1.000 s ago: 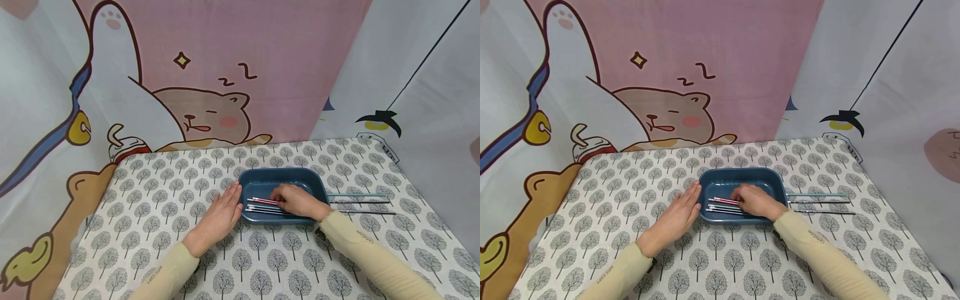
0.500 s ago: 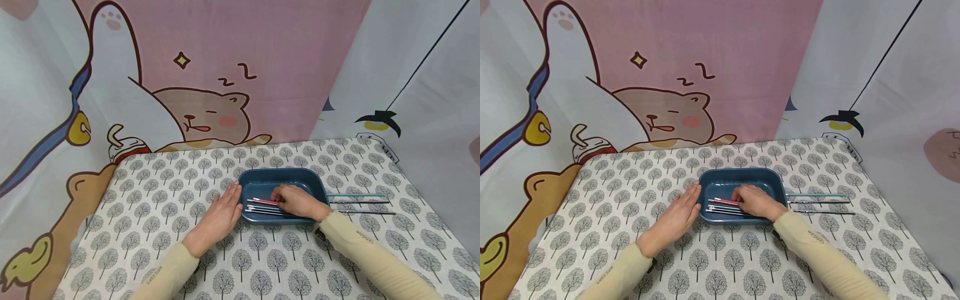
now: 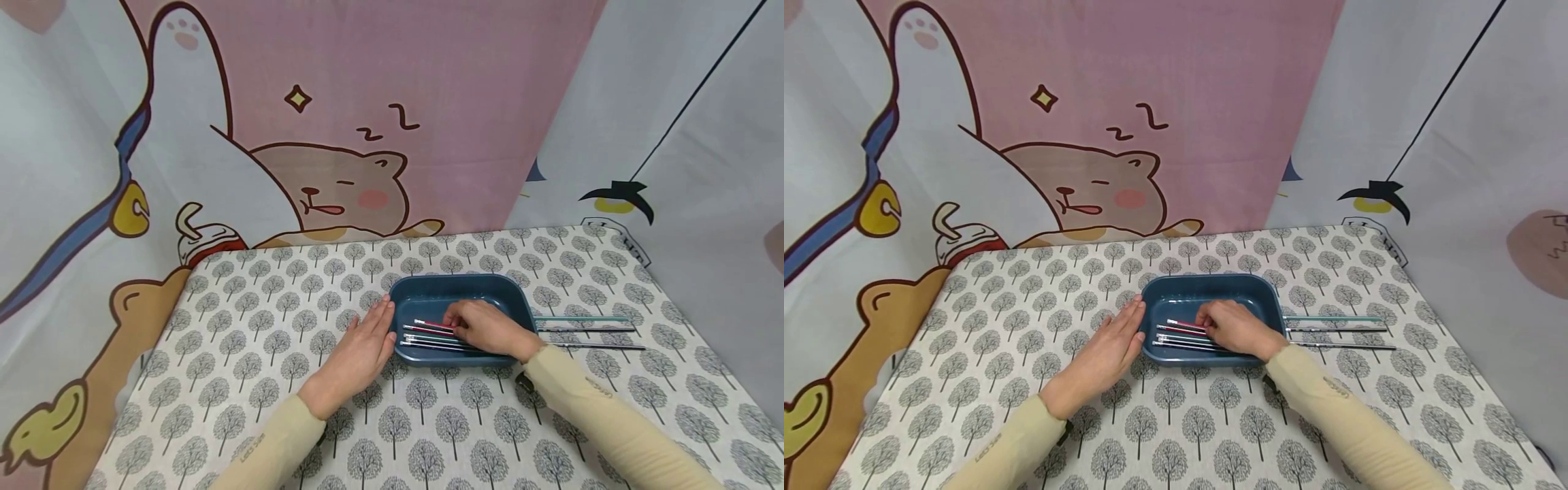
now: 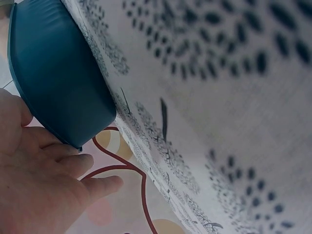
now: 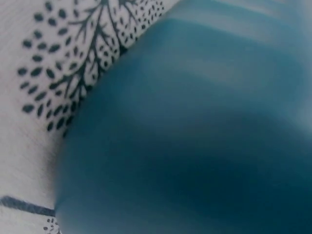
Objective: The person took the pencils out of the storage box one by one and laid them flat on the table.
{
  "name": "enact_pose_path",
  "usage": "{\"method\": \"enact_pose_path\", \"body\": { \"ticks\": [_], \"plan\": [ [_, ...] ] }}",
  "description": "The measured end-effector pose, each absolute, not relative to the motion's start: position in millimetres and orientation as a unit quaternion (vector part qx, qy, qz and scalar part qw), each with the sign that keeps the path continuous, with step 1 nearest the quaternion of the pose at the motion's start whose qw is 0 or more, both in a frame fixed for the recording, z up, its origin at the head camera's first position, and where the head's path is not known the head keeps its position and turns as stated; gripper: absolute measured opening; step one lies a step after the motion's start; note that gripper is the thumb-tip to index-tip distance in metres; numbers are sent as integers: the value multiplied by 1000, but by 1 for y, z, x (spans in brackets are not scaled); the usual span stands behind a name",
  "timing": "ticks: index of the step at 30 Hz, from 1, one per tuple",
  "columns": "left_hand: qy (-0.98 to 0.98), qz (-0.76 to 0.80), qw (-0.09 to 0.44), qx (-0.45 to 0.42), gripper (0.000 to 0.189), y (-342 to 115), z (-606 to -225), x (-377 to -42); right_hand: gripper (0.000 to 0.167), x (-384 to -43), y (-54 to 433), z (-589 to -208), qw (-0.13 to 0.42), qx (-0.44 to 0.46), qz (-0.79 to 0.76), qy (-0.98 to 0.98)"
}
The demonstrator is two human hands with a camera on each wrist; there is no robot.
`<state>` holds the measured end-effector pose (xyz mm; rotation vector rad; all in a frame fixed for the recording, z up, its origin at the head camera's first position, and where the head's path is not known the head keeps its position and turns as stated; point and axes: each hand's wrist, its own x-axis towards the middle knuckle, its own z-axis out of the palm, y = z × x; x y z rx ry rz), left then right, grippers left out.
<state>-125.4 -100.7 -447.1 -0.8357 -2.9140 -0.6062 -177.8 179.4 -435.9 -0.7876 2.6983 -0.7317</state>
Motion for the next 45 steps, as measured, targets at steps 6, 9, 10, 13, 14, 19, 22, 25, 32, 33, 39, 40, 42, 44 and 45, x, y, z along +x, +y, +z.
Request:
{"method": "enact_pose_path", "body": {
  "ticks": [6,9,10,13,14,19,22,25,32,33,39,40,42,44,45],
  "plan": [
    [-941,-200,27,-271,58,-100,-448,-126,16,-177,183,-433,109,-269,-254,923],
    [-942,-199,25,-270,58,-100,-448,-126,18,-177,184,-430,98,-271,-255,923],
    [-942,-199,24,-269,58,-100,-448,-126,18,-176,185,-429,93,-272,-255,923],
    [-942,-198,23,-268,58,-100,-447,-126,19,-174,186,-425,80,-272,-256,924],
    [-942,-199,24,-268,58,-100,-447,-125,18,-172,187,-423,76,-273,-257,924],
    [-942,-201,24,-268,58,-100,-447,-125,15,-167,189,-415,53,-276,-263,923],
    [-942,-200,26,-269,58,-100,-447,-125,14,-164,191,-411,41,-275,-272,921],
    [-942,-198,28,-270,58,-100,-448,-126,14,-162,192,-407,28,-276,-283,918],
    [-942,-199,24,-270,58,-100,-447,-125,19,-157,196,-399,-3,-276,-308,910],
    [-942,-199,24,-270,58,-100,-447,-125,19,-156,197,-398,-6,-276,-312,909],
    [-941,-200,25,-270,58,-100,-447,-125,19,-152,200,-390,-11,-274,-330,903],
    [-942,-200,24,-270,58,-100,-447,-125,19,-151,200,-389,-12,-275,-333,902],
    [-942,-199,24,-270,58,-100,-447,-125,19,-150,201,-386,-17,-276,-336,900],
    [-942,-198,25,-270,58,-100,-447,-125,20,-148,203,-384,-23,-277,-337,900],
    [-942,-198,25,-270,58,-100,-447,-125,21,-147,203,-382,-27,-278,-336,899]
  ]
}}
